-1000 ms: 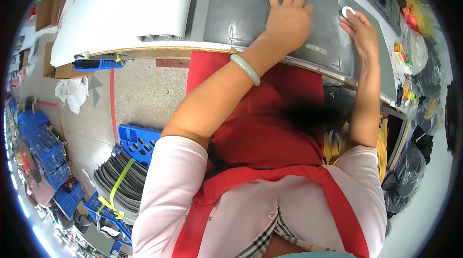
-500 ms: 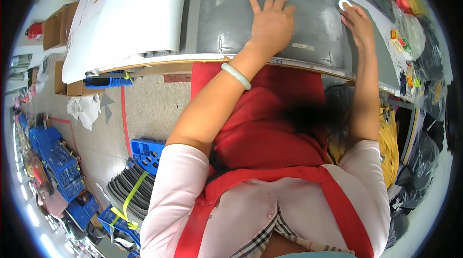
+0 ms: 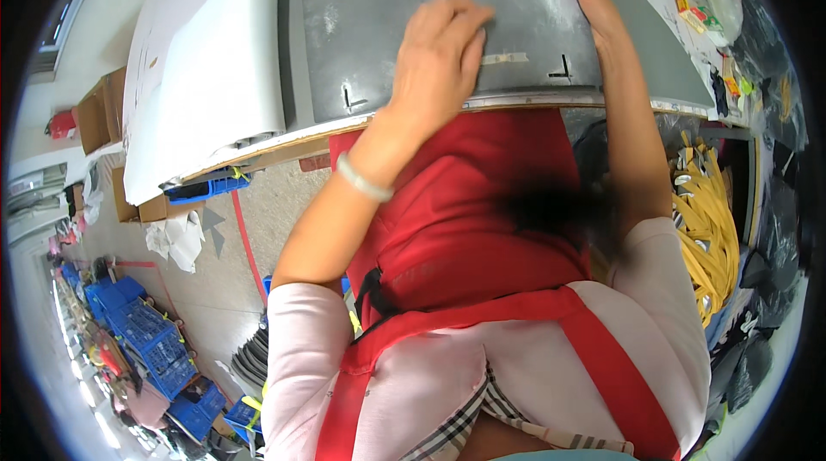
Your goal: The person repeatedly wipes a large grey rectangular panel on a workbench using a small white pad. They systematically rub the surface, occasionally lifting the panel to wipe underneath or repositioning it on the table.
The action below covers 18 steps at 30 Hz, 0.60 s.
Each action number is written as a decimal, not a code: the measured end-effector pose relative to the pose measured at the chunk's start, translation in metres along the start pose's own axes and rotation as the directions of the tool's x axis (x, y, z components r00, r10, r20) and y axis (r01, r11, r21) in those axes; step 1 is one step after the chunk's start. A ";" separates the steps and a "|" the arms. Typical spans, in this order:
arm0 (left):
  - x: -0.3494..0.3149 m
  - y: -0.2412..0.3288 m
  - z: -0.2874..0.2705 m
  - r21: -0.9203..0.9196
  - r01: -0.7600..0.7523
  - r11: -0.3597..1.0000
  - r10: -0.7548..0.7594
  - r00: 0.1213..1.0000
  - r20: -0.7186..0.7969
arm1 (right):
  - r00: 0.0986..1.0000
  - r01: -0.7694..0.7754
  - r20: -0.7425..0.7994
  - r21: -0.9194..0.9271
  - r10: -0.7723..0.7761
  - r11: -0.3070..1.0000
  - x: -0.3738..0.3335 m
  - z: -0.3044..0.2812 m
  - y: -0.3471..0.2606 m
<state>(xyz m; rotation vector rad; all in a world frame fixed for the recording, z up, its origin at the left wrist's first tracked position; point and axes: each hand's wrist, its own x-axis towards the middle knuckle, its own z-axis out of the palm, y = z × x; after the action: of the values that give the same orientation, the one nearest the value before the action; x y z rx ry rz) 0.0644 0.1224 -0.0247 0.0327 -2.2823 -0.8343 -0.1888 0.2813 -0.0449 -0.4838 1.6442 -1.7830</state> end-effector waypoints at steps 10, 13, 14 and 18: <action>-0.040 -0.012 -0.066 0.026 0.335 0.942 -0.312 0.842 0.440 | 0.988 0.152 -0.026 0.398 -0.154 0.905 -0.002 0.016 0.001; -0.037 -0.019 -0.068 0.002 0.286 0.958 -0.253 0.846 0.469 | 0.991 0.137 -0.047 0.394 -0.128 0.909 0.001 0.008 0.003; -0.036 -0.021 -0.069 -0.006 0.267 0.964 -0.231 0.847 0.479 | 0.991 0.135 -0.060 0.401 -0.122 0.906 0.001 0.006 0.004; -0.040 -0.022 -0.071 0.018 0.181 0.983 -0.169 0.871 0.462 | 0.996 0.087 -0.058 0.464 -0.068 0.882 -0.006 0.018 -0.001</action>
<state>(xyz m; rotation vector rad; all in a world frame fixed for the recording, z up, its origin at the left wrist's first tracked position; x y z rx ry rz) 0.1341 0.0749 -0.0221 0.0323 -2.7478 -1.0567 -0.1728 0.2718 -0.0403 -0.2941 1.1673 -2.1737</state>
